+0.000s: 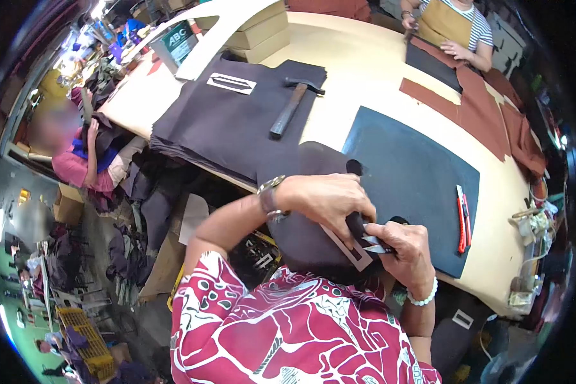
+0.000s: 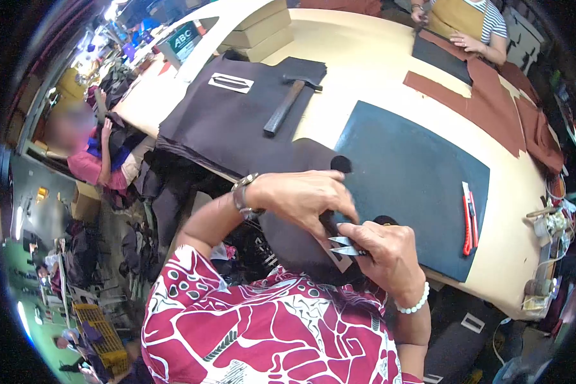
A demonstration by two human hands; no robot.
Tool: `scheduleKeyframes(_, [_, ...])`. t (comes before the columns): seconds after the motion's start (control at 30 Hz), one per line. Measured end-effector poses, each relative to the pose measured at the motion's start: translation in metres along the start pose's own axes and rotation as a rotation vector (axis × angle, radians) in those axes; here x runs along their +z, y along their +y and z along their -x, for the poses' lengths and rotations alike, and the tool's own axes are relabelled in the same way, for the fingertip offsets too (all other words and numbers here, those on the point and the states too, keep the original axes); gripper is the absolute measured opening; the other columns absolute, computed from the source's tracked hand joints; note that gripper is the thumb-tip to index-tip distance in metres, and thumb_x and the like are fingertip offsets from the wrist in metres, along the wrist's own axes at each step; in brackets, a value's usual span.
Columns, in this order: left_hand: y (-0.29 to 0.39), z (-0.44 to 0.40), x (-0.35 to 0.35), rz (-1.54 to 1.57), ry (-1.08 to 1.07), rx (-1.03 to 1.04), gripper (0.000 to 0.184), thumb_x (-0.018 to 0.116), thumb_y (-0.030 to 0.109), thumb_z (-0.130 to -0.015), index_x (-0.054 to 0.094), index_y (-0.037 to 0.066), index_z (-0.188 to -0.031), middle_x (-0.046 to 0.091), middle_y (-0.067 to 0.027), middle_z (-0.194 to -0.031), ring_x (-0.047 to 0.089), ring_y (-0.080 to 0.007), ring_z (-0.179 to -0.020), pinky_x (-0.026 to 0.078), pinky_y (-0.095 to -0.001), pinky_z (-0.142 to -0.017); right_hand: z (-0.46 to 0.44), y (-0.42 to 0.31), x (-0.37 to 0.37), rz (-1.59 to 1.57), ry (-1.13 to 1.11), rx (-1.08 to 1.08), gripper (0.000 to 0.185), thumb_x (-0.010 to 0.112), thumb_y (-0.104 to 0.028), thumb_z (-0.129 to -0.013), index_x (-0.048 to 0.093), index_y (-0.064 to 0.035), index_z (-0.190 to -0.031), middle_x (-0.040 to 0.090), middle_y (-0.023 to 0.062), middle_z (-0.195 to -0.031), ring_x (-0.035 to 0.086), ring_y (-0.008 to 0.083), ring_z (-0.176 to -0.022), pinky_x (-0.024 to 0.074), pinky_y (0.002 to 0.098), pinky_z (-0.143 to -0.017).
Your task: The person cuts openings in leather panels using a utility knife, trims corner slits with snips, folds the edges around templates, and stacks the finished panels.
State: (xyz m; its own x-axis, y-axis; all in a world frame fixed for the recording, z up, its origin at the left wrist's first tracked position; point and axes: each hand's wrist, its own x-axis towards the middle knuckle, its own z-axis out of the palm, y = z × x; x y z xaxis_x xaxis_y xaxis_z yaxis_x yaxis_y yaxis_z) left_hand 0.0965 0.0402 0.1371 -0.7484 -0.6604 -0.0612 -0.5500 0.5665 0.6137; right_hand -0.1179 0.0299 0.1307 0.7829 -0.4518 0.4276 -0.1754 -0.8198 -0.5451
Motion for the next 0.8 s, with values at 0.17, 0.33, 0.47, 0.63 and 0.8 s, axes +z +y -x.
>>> scheduleKeyframes(0.17, [-0.008,-0.022,-0.016,0.106,-0.22,0.102,0.03,0.065,0.023,-0.08,0.06,-0.005,-0.088,0.059,-0.0237,-0.075,0.056,-0.0393,-0.069,0.043,-0.0422,-0.063,0.008,0.012,-0.014,-0.005,0.273,0.059,0.027,0.068,-0.007,-0.072,0.065,-0.005,-0.099,0.058,0.0102,-0.071,0.058,0.0189,-0.061,0.0421,0.03,-0.05])
scheduleKeyframes(0.33, [-0.055,0.085,-0.079,0.01,0.261,-0.857,0.034,0.06,0.025,-0.078,0.064,-0.003,-0.095,0.065,-0.0212,-0.092,0.062,-0.0284,-0.082,0.048,-0.0376,-0.076,0.023,0.052,-0.009,-0.429,0.746,0.403,0.037,0.046,-0.028,-0.096,0.055,-0.0032,-0.122,0.051,0.0001,-0.081,0.034,0.002,-0.057,0.0273,0.0162,-0.047])
scheduleKeyframes(0.47, [-0.093,0.237,-0.092,-0.372,0.551,-1.507,0.04,0.061,0.03,-0.078,0.063,-0.007,-0.091,0.063,-0.0261,-0.086,0.063,-0.0331,-0.075,0.048,-0.0406,-0.068,0.05,0.086,0.01,-0.586,0.751,0.613,0.032,0.047,-0.023,-0.096,0.055,-0.0037,-0.12,0.05,-0.003,-0.074,0.03,-0.0007,-0.052,0.0236,0.0152,-0.043])
scheduleKeyframes(0.63, [-0.092,0.24,-0.039,0.449,1.395,-1.137,0.046,0.068,0.018,-0.075,0.049,-0.006,-0.109,0.059,-0.0093,-0.089,0.058,-0.015,-0.08,0.049,-0.0292,-0.07,0.073,0.095,0.035,-0.7,0.697,0.79,0.027,0.046,-0.021,-0.097,0.058,-0.0022,-0.112,0.047,-0.0041,-0.07,0.032,-0.0002,-0.053,0.0244,0.0164,-0.044])
scheduleKeyframes(0.8, [-0.074,0.057,0.019,1.075,1.199,-0.656,0.025,0.069,0.015,-0.077,0.063,-0.004,-0.093,0.065,-0.0069,-0.087,0.062,-0.0148,-0.072,0.052,-0.03,-0.066,0.054,0.066,0.03,-0.77,0.671,0.712,0.027,0.045,-0.02,-0.097,0.058,-0.0007,-0.111,0.049,-0.0032,-0.07,0.037,0.0007,-0.056,0.0285,0.0157,-0.046])
